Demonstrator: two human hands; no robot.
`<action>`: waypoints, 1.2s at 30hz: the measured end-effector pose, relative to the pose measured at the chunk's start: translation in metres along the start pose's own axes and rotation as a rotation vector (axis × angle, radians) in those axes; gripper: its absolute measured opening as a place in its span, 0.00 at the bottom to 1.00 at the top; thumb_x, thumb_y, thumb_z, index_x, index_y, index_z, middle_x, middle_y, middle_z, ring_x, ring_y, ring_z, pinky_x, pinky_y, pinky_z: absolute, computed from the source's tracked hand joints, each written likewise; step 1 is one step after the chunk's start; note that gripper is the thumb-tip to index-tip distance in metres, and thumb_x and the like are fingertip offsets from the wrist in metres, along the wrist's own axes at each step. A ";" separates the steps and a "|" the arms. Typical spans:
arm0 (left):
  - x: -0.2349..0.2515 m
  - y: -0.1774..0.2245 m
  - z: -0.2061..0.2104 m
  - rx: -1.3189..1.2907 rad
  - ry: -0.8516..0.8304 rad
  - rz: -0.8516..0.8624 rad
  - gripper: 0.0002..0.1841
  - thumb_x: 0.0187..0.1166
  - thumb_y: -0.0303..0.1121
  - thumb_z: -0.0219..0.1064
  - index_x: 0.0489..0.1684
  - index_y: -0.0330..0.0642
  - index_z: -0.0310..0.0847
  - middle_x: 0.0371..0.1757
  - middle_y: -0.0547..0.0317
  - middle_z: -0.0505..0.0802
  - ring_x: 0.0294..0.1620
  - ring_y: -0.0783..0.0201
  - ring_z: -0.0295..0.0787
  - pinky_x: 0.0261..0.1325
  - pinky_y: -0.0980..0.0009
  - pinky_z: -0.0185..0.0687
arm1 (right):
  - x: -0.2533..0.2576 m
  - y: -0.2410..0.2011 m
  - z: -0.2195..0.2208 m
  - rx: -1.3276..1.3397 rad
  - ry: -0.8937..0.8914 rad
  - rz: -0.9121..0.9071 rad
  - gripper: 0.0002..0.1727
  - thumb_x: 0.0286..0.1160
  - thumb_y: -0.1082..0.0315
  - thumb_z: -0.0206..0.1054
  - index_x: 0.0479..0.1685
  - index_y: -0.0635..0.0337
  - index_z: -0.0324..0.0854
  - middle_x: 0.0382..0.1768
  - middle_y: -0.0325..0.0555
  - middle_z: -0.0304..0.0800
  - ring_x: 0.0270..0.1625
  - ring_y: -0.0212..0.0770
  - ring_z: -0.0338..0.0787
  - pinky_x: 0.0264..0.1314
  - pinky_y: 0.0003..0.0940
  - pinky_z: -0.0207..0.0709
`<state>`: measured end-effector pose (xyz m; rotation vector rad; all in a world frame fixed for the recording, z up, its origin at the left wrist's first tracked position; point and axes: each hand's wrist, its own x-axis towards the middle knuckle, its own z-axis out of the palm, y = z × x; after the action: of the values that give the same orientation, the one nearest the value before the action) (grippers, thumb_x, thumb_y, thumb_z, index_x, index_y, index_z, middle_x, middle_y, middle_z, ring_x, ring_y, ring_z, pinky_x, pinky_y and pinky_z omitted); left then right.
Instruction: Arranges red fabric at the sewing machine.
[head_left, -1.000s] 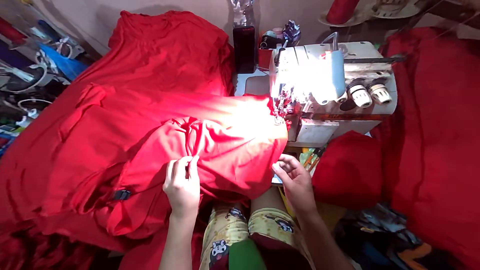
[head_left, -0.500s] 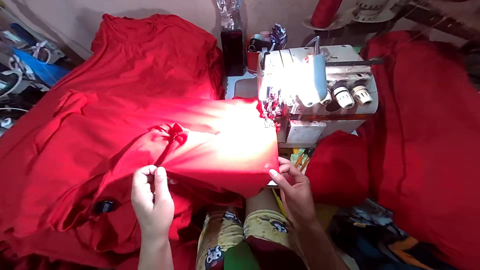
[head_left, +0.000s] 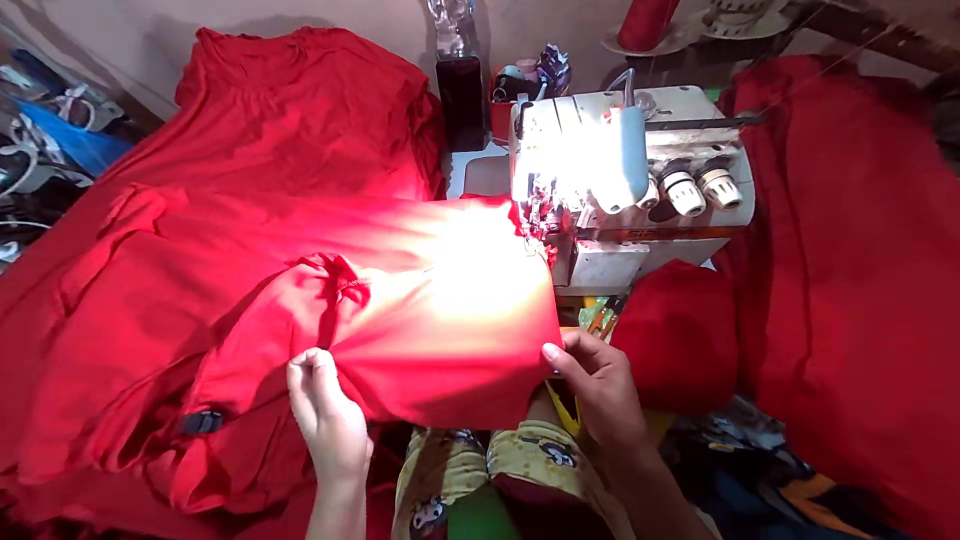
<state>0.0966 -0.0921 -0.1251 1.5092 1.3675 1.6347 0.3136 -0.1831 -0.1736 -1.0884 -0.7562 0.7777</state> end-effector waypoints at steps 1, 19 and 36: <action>-0.002 -0.008 -0.001 0.016 -0.057 0.084 0.12 0.89 0.30 0.48 0.55 0.27 0.68 0.50 0.69 0.78 0.54 0.92 0.74 0.60 0.90 0.71 | -0.001 0.003 0.002 -0.040 0.010 -0.007 0.03 0.70 0.73 0.69 0.31 0.57 0.87 0.30 0.29 0.90 0.34 0.20 0.88 0.40 0.17 0.85; 0.058 0.011 -0.005 0.369 -0.314 0.574 0.20 0.89 0.27 0.47 0.57 0.18 0.83 0.58 0.34 0.91 0.62 0.77 0.85 0.68 0.84 0.73 | -0.006 0.015 0.009 0.045 0.123 -0.080 0.06 0.68 0.75 0.73 0.29 0.52 0.91 0.32 0.27 0.93 0.37 0.19 0.90 0.43 0.17 0.85; -0.084 -0.061 -0.019 0.352 -0.369 0.359 0.14 0.88 0.32 0.48 0.48 0.27 0.73 0.47 0.45 0.85 0.54 0.66 0.84 0.63 0.73 0.78 | -0.034 0.032 0.043 -0.120 0.102 0.086 0.07 0.76 0.70 0.69 0.34 0.64 0.89 0.30 0.34 0.94 0.37 0.19 0.91 0.46 0.19 0.86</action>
<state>0.0843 -0.1506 -0.2118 2.2424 1.2718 1.2515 0.2549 -0.1829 -0.1966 -1.2659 -0.6798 0.7509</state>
